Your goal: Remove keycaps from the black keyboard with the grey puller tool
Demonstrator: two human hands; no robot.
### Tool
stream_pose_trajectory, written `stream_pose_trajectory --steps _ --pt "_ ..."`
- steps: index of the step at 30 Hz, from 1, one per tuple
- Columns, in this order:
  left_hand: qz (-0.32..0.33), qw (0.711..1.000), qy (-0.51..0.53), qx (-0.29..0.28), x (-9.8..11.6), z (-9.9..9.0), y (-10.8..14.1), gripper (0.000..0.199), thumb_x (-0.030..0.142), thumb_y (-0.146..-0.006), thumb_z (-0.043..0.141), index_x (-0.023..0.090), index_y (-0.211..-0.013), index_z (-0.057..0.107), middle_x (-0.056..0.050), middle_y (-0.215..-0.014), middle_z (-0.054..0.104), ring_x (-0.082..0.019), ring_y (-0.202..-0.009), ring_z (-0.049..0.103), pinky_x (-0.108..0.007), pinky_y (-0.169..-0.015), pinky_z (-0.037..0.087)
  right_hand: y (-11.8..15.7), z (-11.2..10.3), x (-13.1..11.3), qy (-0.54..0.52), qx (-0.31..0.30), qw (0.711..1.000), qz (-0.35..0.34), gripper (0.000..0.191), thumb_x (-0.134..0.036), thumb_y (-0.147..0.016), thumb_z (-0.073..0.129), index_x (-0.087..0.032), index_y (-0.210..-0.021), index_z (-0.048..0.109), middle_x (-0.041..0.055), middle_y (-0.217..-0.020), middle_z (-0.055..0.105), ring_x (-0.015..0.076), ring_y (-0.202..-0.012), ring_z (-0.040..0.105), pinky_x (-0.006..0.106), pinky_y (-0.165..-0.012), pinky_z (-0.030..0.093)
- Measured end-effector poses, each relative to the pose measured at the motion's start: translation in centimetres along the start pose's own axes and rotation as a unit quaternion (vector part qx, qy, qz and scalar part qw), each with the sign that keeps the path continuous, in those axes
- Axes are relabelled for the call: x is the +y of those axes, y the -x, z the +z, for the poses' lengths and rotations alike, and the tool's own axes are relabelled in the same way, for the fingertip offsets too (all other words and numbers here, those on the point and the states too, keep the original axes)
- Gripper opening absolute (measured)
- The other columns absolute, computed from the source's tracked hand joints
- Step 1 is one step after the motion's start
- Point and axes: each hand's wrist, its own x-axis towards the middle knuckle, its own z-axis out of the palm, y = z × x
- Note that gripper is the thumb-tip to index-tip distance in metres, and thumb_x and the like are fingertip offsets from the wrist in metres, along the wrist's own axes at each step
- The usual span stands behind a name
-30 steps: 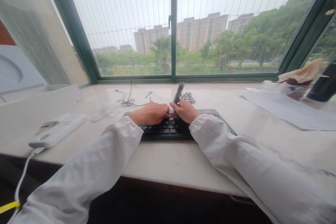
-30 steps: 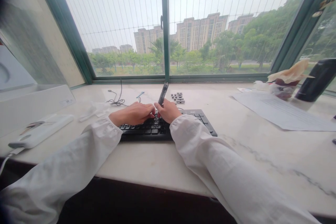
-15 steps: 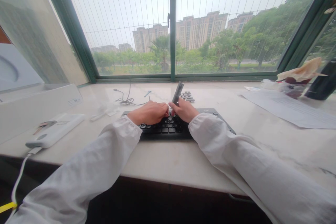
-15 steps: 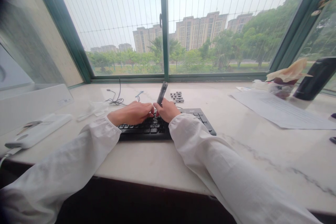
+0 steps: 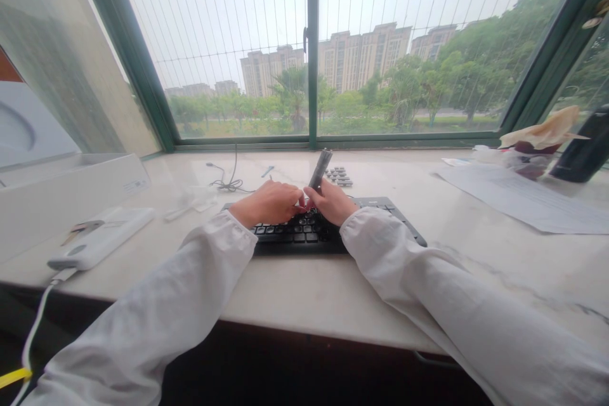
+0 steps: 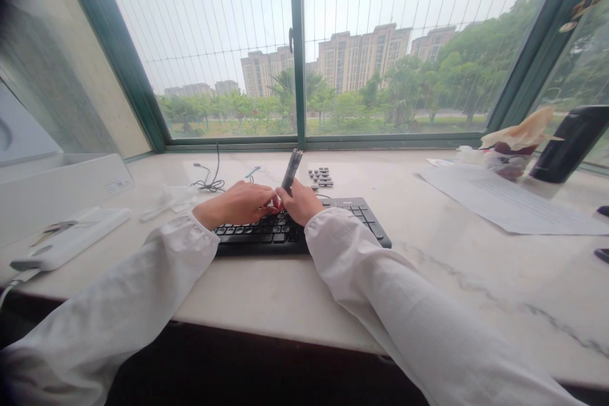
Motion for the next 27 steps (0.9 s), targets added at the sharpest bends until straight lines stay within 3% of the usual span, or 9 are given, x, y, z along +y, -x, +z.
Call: stream_pose_trajectory --steps 6,12,17,27 --pt "-0.007 0.999 0.042 0.024 -0.4 0.5 -0.2 0.022 0.034 -0.086 0.049 0.024 -0.099 0.063 -0.004 -0.094 0.069 -0.020 -0.087 0.064 -0.027 -0.069 0.044 0.1 -0.3 -0.4 -0.009 -0.021 1.000 0.004 0.020 -0.037 -0.090 0.043 -0.021 -0.095 0.057 0.0039 -0.086 0.069 0.0193 -0.078 0.062 0.028 -0.073 0.043" --pt "0.016 0.987 0.158 0.024 -1.6 1.5 -0.7 0.030 0.041 -0.086 0.053 0.027 -0.111 0.061 0.000 -0.096 0.068 -0.016 -0.082 0.061 -0.024 -0.070 0.044 0.1 -0.8 -0.7 0.043 -0.013 0.999 -0.005 0.027 -0.043 -0.090 0.044 -0.021 -0.097 0.059 0.0047 -0.082 0.068 0.0201 -0.076 0.062 0.028 -0.073 0.043" --pt "0.045 0.971 0.235 0.020 -2.3 1.9 -0.9 0.025 0.031 -0.087 0.052 0.025 -0.109 0.062 0.001 -0.095 0.068 -0.013 -0.081 0.061 -0.022 -0.074 0.044 0.1 -0.8 -0.6 0.067 -0.011 0.997 -0.032 0.027 -0.039 -0.092 0.039 -0.020 -0.095 0.057 0.0078 -0.090 0.068 0.0228 -0.081 0.062 0.031 -0.077 0.043" --pt "0.029 0.975 0.218 0.020 -2.4 2.9 -1.6 0.027 0.034 -0.091 0.045 0.026 -0.110 0.063 0.000 -0.099 0.068 -0.015 -0.084 0.062 -0.025 -0.077 0.045 0.2 -0.4 -0.5 0.051 0.007 0.997 -0.053 0.025 -0.038 -0.092 0.039 -0.020 -0.097 0.056 0.0080 -0.092 0.068 0.0245 -0.088 0.061 0.031 -0.078 0.043"
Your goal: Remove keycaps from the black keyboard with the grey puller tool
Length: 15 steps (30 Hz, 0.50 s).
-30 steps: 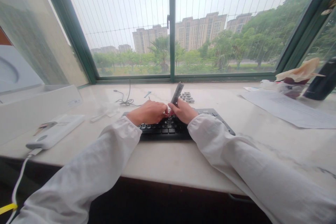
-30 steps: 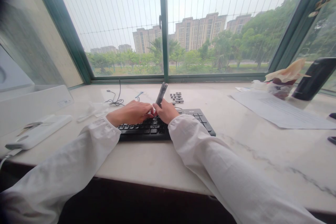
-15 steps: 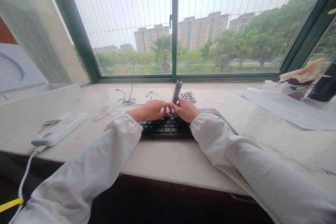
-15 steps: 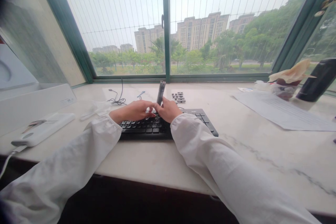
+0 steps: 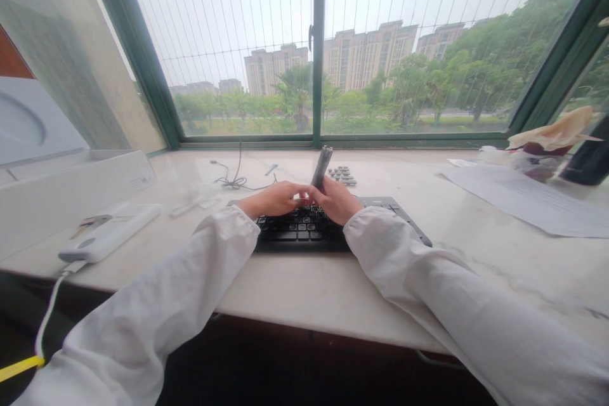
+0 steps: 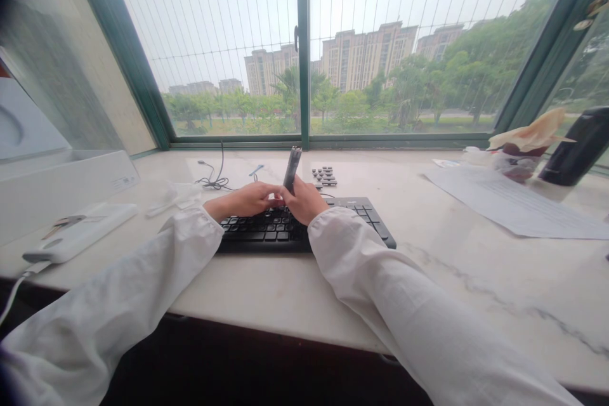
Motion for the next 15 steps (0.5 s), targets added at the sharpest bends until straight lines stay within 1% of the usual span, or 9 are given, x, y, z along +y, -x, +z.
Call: stream_pose_trajectory --steps 6,11,15 --pt "-0.024 1.000 -0.007 -0.017 0.1 -0.4 0.0 0.026 0.034 -0.089 0.047 0.024 -0.106 0.065 -0.001 -0.100 0.068 -0.015 -0.084 0.061 -0.024 -0.074 0.044 0.2 0.3 -0.1 -0.004 0.009 1.000 -0.006 0.024 -0.038 -0.092 0.041 -0.021 -0.095 0.057 0.0065 -0.089 0.068 0.0223 -0.083 0.061 0.029 -0.075 0.042" --pt "-0.015 0.999 0.019 -0.036 0.0 -0.8 0.2 0.026 0.031 -0.087 0.048 0.025 -0.106 0.064 0.000 -0.100 0.068 -0.015 -0.087 0.060 -0.023 -0.078 0.044 0.3 0.4 -0.2 0.009 0.016 1.000 -0.012 0.024 -0.039 -0.091 0.041 -0.021 -0.093 0.056 0.0059 -0.084 0.067 0.0219 -0.077 0.059 0.028 -0.067 0.040" --pt "-0.001 0.997 0.049 -0.061 -0.2 -1.1 0.5 0.026 0.029 -0.087 0.049 0.025 -0.109 0.062 0.001 -0.100 0.067 -0.014 -0.089 0.060 -0.023 -0.080 0.044 0.3 0.3 -0.4 0.006 0.010 1.000 -0.023 0.022 -0.038 -0.092 0.041 -0.022 -0.092 0.056 0.0042 -0.082 0.067 0.0208 -0.075 0.059 0.027 -0.066 0.039"
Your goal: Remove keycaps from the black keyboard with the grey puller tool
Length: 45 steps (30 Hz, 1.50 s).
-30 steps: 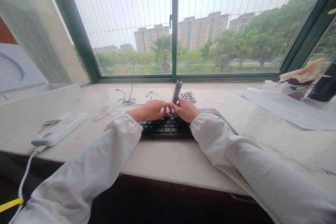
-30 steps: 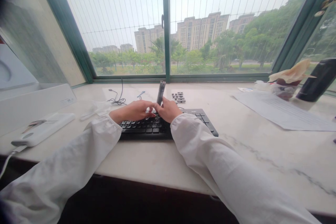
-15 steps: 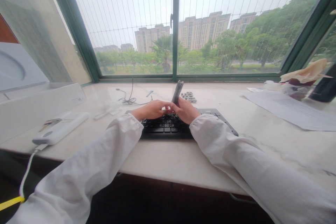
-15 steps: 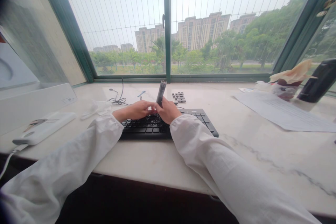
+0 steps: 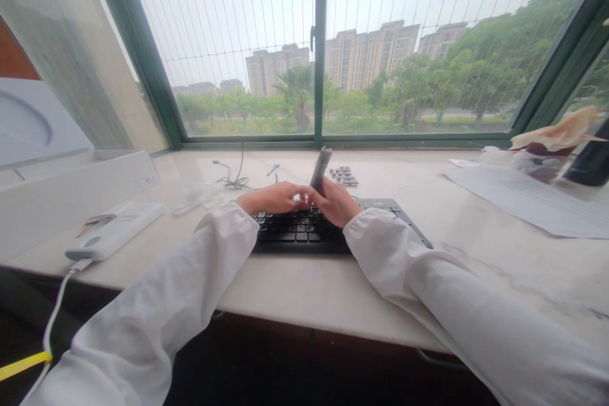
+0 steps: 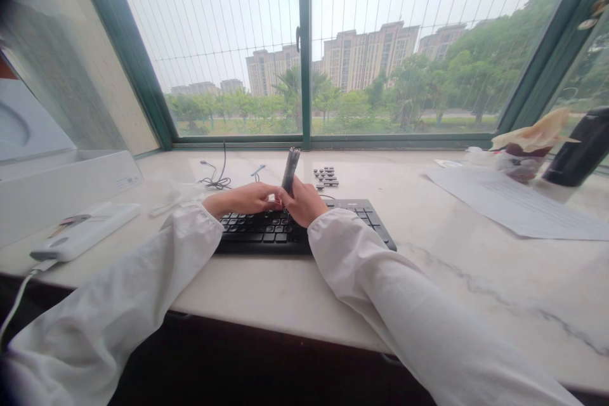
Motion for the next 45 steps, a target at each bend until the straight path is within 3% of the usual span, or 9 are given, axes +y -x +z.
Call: stream_pose_trajectory --steps 6,16,26,35,40,45 --pt "0.007 0.999 0.023 -0.027 0.2 -0.7 0.5 0.028 0.031 -0.085 0.054 0.022 -0.111 0.059 -0.001 -0.103 0.065 -0.013 -0.087 0.058 -0.022 -0.079 0.043 0.0 0.1 -0.1 0.007 -0.006 1.000 -0.004 0.024 -0.039 -0.093 0.040 -0.021 -0.098 0.055 0.0044 -0.083 0.069 0.0214 -0.076 0.061 0.028 -0.069 0.039" --pt "0.074 0.997 0.003 0.015 -0.3 -0.1 0.2 0.027 0.027 -0.086 0.055 0.023 -0.112 0.061 -0.001 -0.102 0.066 -0.013 -0.090 0.058 -0.023 -0.081 0.043 0.1 0.1 -0.5 0.019 -0.006 1.000 0.004 0.022 -0.037 -0.093 0.040 -0.021 -0.098 0.054 0.0059 -0.087 0.069 0.0231 -0.082 0.062 0.028 -0.070 0.039" --pt "0.074 0.995 -0.050 0.051 -1.0 0.4 0.3 0.022 0.029 -0.086 0.055 0.024 -0.106 0.063 0.000 -0.102 0.066 -0.012 -0.089 0.059 -0.021 -0.079 0.042 0.1 0.4 -0.9 0.038 0.005 0.999 0.009 0.022 -0.037 -0.093 0.040 -0.020 -0.100 0.053 0.0065 -0.087 0.070 0.0246 -0.083 0.062 0.029 -0.068 0.038" --pt "0.057 0.997 0.029 0.043 -1.5 0.3 -0.1 0.025 0.034 -0.082 0.062 0.020 -0.103 0.066 0.000 -0.089 0.065 -0.012 -0.078 0.056 -0.022 -0.072 0.043 -0.1 0.6 -1.2 0.078 0.005 0.997 -0.005 0.026 -0.039 -0.095 0.038 -0.019 -0.104 0.051 0.0094 -0.092 0.070 0.0250 -0.084 0.063 0.029 -0.068 0.037" --pt "0.040 0.998 0.035 0.033 -1.2 0.1 0.0 0.026 0.037 -0.081 0.062 0.021 -0.102 0.065 0.001 -0.092 0.065 -0.012 -0.080 0.057 -0.021 -0.073 0.042 0.0 0.6 -1.2 0.089 0.013 0.996 -0.020 0.025 -0.037 -0.095 0.036 -0.018 -0.103 0.050 0.0094 -0.091 0.069 0.0242 -0.083 0.063 0.029 -0.068 0.037" --pt "0.055 0.997 -0.006 0.060 -0.5 -0.3 0.3 0.023 0.035 -0.078 0.066 0.023 -0.097 0.070 0.001 -0.085 0.067 -0.011 -0.072 0.057 -0.020 -0.068 0.041 0.3 0.5 -1.5 0.096 0.027 0.995 -0.012 0.027 -0.039 -0.096 0.035 -0.017 -0.102 0.049 0.0102 -0.090 0.068 0.0236 -0.081 0.062 0.028 -0.067 0.037"
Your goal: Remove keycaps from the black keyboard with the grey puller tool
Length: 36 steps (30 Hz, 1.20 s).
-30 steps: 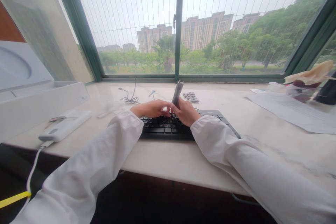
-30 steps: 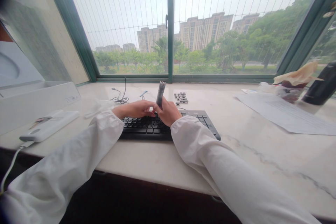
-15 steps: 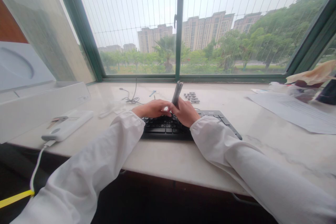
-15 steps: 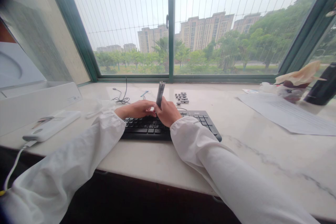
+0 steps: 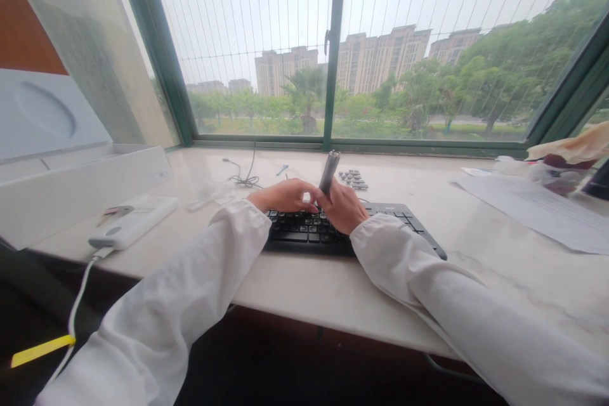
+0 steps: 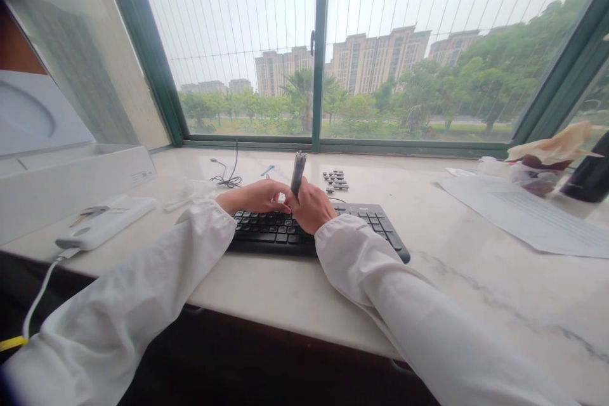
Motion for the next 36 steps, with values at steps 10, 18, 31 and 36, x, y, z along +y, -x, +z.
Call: stream_pose_trajectory --steps 10,18,31,36 --pt "-0.050 0.994 -0.091 0.033 1.1 -0.1 0.1 0.022 0.037 -0.073 0.070 0.032 -0.093 0.075 0.003 -0.075 0.070 -0.011 -0.064 0.061 -0.021 -0.063 0.041 0.0 0.4 0.3 -0.011 0.005 1.000 -0.018 0.030 -0.046 -0.097 0.034 -0.019 -0.097 0.048 0.0069 -0.086 0.065 0.0214 -0.077 0.062 0.028 -0.067 0.038" --pt "-0.076 0.985 -0.151 0.034 1.3 0.0 0.1 0.019 0.041 -0.071 0.069 0.027 -0.083 0.075 0.001 -0.069 0.069 -0.015 -0.064 0.062 -0.025 -0.063 0.042 0.2 0.4 -0.1 -0.013 0.003 0.999 -0.038 0.027 -0.042 -0.097 0.035 -0.018 -0.097 0.046 0.0092 -0.088 0.065 0.0209 -0.081 0.062 0.028 -0.071 0.041" --pt "-0.098 0.977 -0.186 0.015 1.6 0.0 -0.1 0.027 0.045 -0.071 0.065 0.020 -0.078 0.072 -0.006 -0.073 0.069 -0.019 -0.065 0.062 -0.027 -0.062 0.042 0.4 0.5 0.2 0.020 0.006 0.995 -0.096 0.022 -0.035 -0.096 0.033 -0.018 -0.093 0.046 0.0092 -0.085 0.062 0.0207 -0.077 0.059 0.029 -0.067 0.039" --pt "-0.087 0.980 -0.178 0.019 1.5 0.0 -0.1 0.024 0.043 -0.072 0.065 0.020 -0.077 0.071 -0.004 -0.071 0.068 -0.017 -0.062 0.060 -0.026 -0.059 0.041 0.4 0.4 0.0 0.012 0.004 0.998 -0.069 0.022 -0.036 -0.096 0.033 -0.018 -0.093 0.046 0.0090 -0.084 0.063 0.0203 -0.076 0.060 0.028 -0.069 0.040"
